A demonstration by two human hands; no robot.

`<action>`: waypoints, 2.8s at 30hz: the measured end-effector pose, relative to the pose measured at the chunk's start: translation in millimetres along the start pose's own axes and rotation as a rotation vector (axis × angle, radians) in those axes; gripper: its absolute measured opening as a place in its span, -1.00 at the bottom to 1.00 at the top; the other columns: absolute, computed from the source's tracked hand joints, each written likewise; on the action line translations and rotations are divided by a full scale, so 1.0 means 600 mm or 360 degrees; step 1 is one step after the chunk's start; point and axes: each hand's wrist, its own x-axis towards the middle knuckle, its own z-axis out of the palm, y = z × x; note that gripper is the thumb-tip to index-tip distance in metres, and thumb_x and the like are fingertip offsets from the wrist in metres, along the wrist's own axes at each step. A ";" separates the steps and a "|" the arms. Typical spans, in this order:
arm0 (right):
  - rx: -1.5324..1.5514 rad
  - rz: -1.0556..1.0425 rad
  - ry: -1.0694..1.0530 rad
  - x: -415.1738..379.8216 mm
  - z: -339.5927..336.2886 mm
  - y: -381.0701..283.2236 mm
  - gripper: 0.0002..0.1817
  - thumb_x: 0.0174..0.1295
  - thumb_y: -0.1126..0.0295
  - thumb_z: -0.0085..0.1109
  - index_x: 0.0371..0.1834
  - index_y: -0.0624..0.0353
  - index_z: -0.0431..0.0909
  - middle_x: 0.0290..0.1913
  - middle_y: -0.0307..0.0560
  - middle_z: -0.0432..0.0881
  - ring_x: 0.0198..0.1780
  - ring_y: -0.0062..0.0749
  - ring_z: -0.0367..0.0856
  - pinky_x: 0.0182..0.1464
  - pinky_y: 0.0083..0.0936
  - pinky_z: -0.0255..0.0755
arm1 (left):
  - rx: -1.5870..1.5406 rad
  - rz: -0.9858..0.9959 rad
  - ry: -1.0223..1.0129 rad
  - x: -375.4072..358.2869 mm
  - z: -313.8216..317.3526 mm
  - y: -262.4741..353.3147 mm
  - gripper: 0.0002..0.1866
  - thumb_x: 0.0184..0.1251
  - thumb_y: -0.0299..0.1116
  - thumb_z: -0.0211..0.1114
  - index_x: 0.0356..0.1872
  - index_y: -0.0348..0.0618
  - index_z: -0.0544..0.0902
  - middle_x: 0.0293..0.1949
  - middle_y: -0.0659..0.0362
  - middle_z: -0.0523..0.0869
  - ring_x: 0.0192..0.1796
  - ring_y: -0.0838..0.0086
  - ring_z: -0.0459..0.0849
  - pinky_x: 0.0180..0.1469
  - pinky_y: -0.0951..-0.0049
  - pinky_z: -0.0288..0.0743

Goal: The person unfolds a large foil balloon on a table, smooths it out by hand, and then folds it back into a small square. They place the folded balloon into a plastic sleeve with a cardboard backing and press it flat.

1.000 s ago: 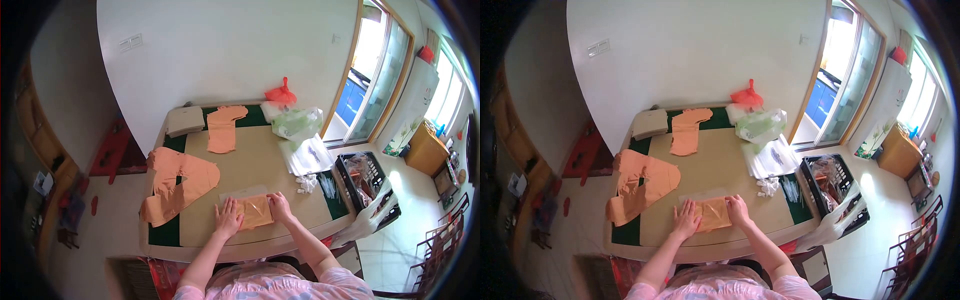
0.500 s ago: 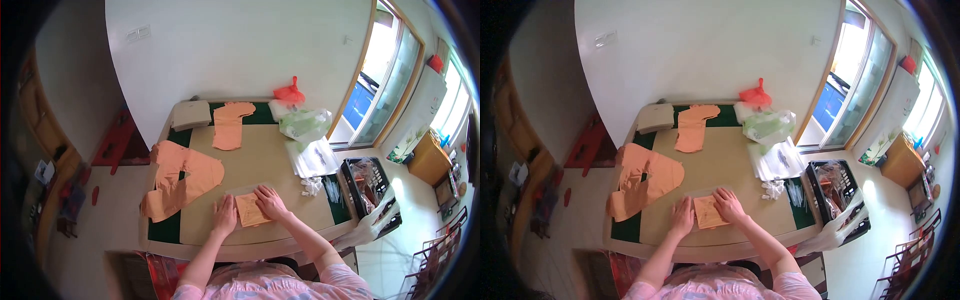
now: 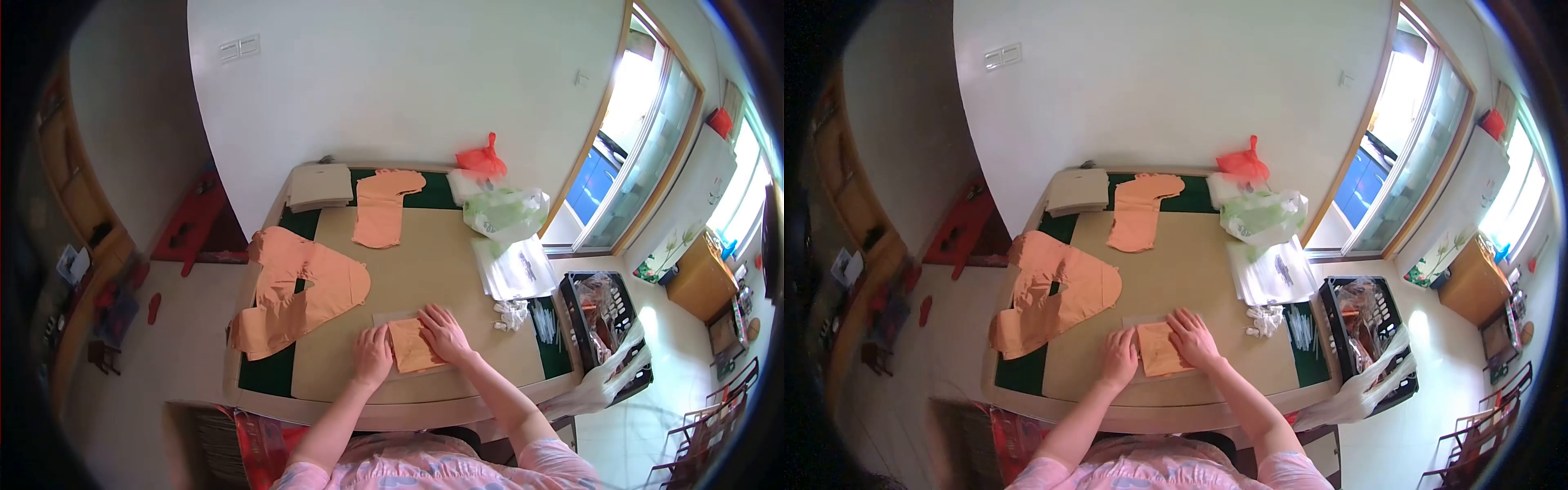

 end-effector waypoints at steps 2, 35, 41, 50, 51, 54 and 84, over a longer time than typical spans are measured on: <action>-0.0015 0.0005 -0.0050 -0.005 0.000 -0.004 -0.56 0.34 0.21 0.05 0.26 0.08 0.43 0.31 0.05 0.41 0.38 -0.06 0.29 0.38 -0.14 0.16 | -0.0163 -0.0159 0.0005 0.013 -0.003 0.016 -0.56 0.27 -0.39 0.17 0.18 -0.23 0.43 0.01 0.01 0.62 0.17 0.15 0.52 0.19 0.14 0.39; 0.0027 -0.0042 -0.0035 -0.005 -0.010 -0.007 -0.54 0.30 0.18 0.07 0.25 0.03 0.45 0.31 0.07 0.40 0.36 -0.05 0.29 0.38 -0.14 0.13 | -0.0434 -0.0553 -0.0205 0.074 0.006 -0.013 -0.79 0.18 -0.35 0.28 -0.21 -0.24 0.64 -0.23 -0.06 0.67 -0.11 0.06 0.63 -0.05 0.14 0.52; 0.0027 -0.0035 -0.0039 -0.005 -0.009 -0.006 -0.54 0.31 0.18 0.05 0.26 0.05 0.44 0.31 0.08 0.40 0.36 -0.05 0.30 0.38 -0.16 0.12 | -0.0096 -0.0425 -0.0420 0.121 0.010 -0.012 -0.73 0.19 -0.20 0.32 -0.33 -0.25 0.67 -0.26 -0.06 0.70 -0.16 0.06 0.67 -0.04 0.18 0.53; 0.0114 0.0057 -0.0057 -0.007 -0.002 -0.002 -0.51 0.33 0.13 0.03 0.31 0.01 0.39 0.33 0.08 0.38 0.39 -0.05 0.26 0.41 -0.10 0.07 | -0.1320 -0.1063 -0.0818 0.127 0.026 -0.029 -0.57 0.25 -0.50 0.26 0.12 -0.16 0.36 -0.28 0.01 0.67 -0.28 0.33 0.72 -0.37 0.28 0.67; 0.0068 0.0027 -0.0041 -0.005 -0.009 -0.006 -0.51 0.33 0.12 0.03 0.31 -0.03 0.39 0.34 0.06 0.37 0.40 -0.06 0.25 0.42 -0.06 0.04 | -0.1370 -0.1109 -0.0775 0.128 0.027 -0.029 -0.59 0.26 -0.51 0.25 0.11 -0.17 0.37 -0.27 0.00 0.66 -0.29 0.32 0.72 -0.36 0.27 0.67; -0.0008 -0.0020 -0.0057 -0.010 -0.026 -0.018 -0.52 0.34 0.10 0.02 0.32 -0.11 0.39 0.35 0.01 0.38 0.42 -0.10 0.24 0.43 0.04 -0.01 | -0.1386 -0.1146 -0.0631 0.120 0.046 -0.030 -0.61 0.26 -0.54 0.22 0.10 -0.17 0.39 -0.24 0.00 0.66 -0.30 0.29 0.72 -0.35 0.25 0.67; -0.0114 0.0139 -0.0370 -0.015 -0.010 0.002 -0.40 0.38 0.09 -0.11 0.42 0.14 0.21 0.48 -0.09 0.19 0.52 -0.27 0.04 0.46 0.09 -0.12 | 0.0297 0.0107 -0.0333 0.017 0.063 0.050 -0.19 0.34 0.09 0.07 0.44 -0.27 0.11 0.49 -0.04 0.09 0.54 0.19 -0.01 0.42 -0.32 -0.29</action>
